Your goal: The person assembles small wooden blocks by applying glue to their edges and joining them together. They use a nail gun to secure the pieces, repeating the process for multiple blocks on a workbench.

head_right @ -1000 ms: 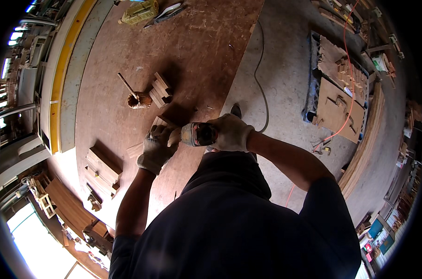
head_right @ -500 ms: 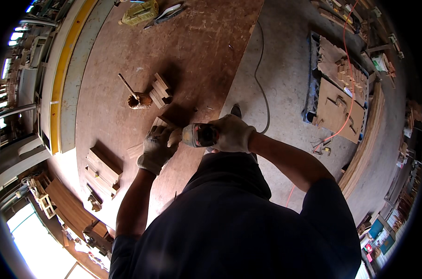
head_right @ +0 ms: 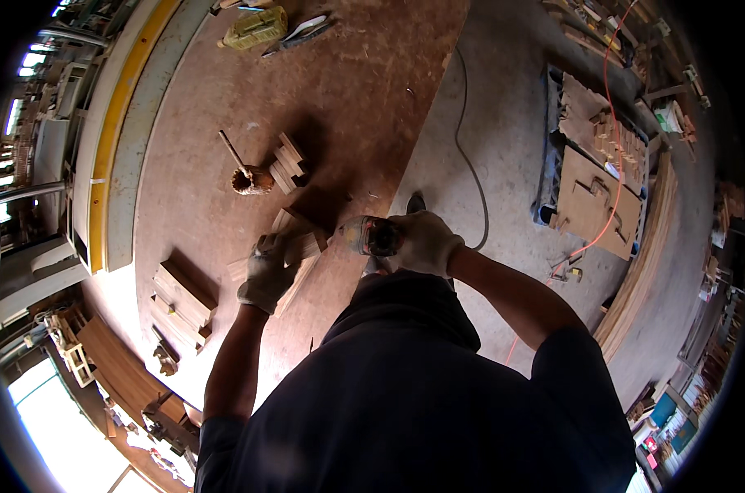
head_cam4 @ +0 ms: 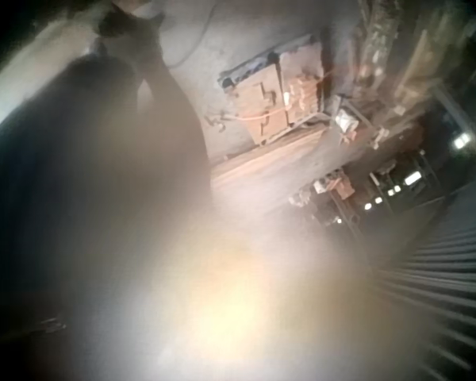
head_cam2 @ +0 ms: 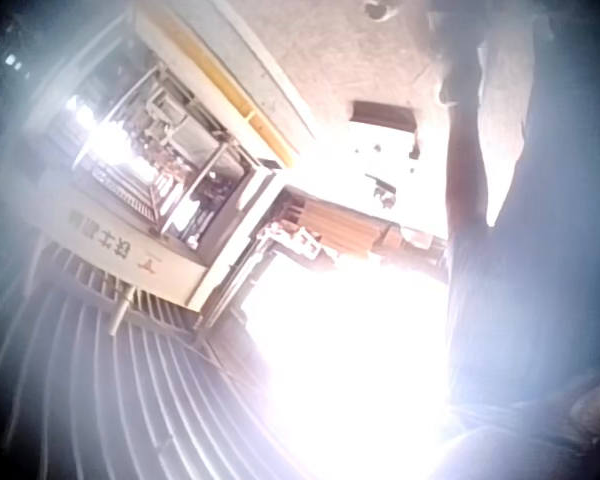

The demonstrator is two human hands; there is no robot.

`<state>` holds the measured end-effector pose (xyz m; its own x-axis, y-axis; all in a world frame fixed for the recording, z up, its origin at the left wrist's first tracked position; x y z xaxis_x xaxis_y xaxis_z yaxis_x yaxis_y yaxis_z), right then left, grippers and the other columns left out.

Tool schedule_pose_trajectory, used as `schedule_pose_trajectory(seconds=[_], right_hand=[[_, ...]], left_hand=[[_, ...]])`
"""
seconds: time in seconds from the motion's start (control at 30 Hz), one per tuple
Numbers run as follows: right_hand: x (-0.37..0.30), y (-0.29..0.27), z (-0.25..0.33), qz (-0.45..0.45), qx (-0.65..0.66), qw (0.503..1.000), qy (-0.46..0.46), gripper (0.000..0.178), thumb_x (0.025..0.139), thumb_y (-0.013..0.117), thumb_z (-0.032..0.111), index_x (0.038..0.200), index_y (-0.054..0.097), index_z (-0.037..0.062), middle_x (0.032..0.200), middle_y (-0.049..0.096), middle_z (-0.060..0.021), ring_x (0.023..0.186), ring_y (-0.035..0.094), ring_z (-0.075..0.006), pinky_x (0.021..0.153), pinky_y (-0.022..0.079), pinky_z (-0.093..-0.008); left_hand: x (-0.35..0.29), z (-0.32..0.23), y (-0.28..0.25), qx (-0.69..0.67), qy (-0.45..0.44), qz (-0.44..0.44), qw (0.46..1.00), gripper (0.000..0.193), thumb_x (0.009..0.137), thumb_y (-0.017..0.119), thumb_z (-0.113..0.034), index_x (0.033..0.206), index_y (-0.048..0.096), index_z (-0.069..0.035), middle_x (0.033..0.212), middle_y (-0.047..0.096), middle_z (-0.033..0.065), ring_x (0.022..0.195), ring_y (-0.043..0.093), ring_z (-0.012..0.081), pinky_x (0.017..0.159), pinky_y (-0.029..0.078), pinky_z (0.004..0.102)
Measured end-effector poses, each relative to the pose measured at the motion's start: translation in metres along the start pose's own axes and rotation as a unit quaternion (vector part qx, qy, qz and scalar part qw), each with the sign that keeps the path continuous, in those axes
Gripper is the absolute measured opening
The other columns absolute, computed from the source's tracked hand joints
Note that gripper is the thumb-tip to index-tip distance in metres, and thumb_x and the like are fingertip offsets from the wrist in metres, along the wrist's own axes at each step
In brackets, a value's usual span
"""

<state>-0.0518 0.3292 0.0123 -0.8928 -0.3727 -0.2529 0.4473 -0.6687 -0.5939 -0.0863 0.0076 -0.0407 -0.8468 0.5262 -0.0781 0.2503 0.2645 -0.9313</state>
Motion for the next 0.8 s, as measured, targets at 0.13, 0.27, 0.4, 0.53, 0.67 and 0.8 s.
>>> schedule_pose_trajectory(seconds=[0.13, 0.27, 0.4, 0.53, 0.67, 0.8], right_hand=[[0.001, 0.01, -0.031, -0.019, -0.017, 0.994, 0.109, 0.03, 0.087, 0.082, 0.029, 0.11, 0.077, 0.011, 0.099, 0.08, -0.0158, 0.096, 0.077, -0.0369, 0.084, 0.062, -0.0468], [0.007, 0.014, -0.041, -0.029, -0.025, 0.987, 0.153, 0.025, 0.088, 0.071, 0.028, 0.104, 0.077, 0.0095, 0.1, 0.078, -0.0206, 0.1, 0.074, -0.0414, 0.091, 0.058, -0.0512], [0.012, 0.01, -0.033, -0.022, -0.04, 0.984, 0.171, 0.027, 0.087, 0.071, 0.028, 0.105, 0.078, 0.0091, 0.102, 0.078, -0.0206, 0.101, 0.074, -0.0422, 0.091, 0.059, -0.0512], [0.01, 0.011, -0.027, -0.001, -0.04, 0.982, 0.185, 0.032, 0.086, 0.075, 0.03, 0.108, 0.079, 0.0082, 0.105, 0.079, -0.0211, 0.104, 0.074, -0.0416, 0.092, 0.059, -0.0498], [0.012, -0.004, 0.006, 0.021, -0.021, 0.982, 0.184, 0.034, 0.086, 0.078, 0.032, 0.109, 0.08, 0.0068, 0.103, 0.079, -0.0206, 0.103, 0.076, -0.0393, 0.091, 0.059, -0.0472], [0.028, -0.013, 0.031, 0.041, -0.038, 0.987, 0.148, 0.031, 0.085, 0.082, 0.026, 0.107, 0.079, 0.0051, 0.102, 0.08, -0.0195, 0.1, 0.078, -0.035, 0.09, 0.059, -0.0441]], left_hand=[[-0.036, 0.046, -0.004, 0.035, -0.044, -0.022, 0.998, 0.04, 0.083, 0.078, -0.016, 0.121, 0.069, -0.008, 0.126, 0.069, 0.0154, 0.117, 0.062, 0.0394, 0.097, 0.053, 0.0525], [-0.059, 0.061, -0.003, 0.017, -0.125, 0.017, 0.992, 0.045, 0.081, 0.077, -0.01, 0.125, 0.069, -0.008, 0.126, 0.07, 0.0148, 0.12, 0.062, 0.0398, 0.1, 0.052, 0.0523], [-0.07, 0.057, -0.003, -0.007, -0.148, -0.007, 0.989, 0.05, 0.079, 0.076, -0.007, 0.129, 0.069, -0.009, 0.127, 0.07, 0.0138, 0.121, 0.061, 0.0393, 0.102, 0.052, 0.0527], [-0.076, 0.056, -0.004, -0.025, -0.159, -0.015, 0.987, 0.053, 0.08, 0.077, -0.007, 0.132, 0.069, -0.009, 0.128, 0.07, 0.0129, 0.125, 0.06, 0.0384, 0.11, 0.048, 0.0526], [-0.072, 0.048, -0.016, -0.001, -0.123, -0.042, 0.992, 0.068, 0.078, 0.083, -0.012, 0.143, 0.063, -0.008, 0.141, 0.064, 0.0151, 0.139, 0.053, 0.0399, 0.121, 0.04, 0.0531], [-0.05, -0.007, -0.037, -0.058, -0.069, -0.052, 0.995, 0.084, 0.074, 0.088, -0.018, 0.151, 0.057, -0.005, 0.152, 0.058, 0.0194, 0.147, 0.047, 0.0418, 0.125, 0.037, 0.0525]])
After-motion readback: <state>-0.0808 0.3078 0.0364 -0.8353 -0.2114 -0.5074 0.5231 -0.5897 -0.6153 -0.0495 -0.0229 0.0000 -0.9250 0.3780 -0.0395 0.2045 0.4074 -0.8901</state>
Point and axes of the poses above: each hand's wrist, its own x-axis towards the middle knuckle, its own y-axis out of the palm, z = x × y, the point moved 5 cm from there along x, towards the middle knuckle
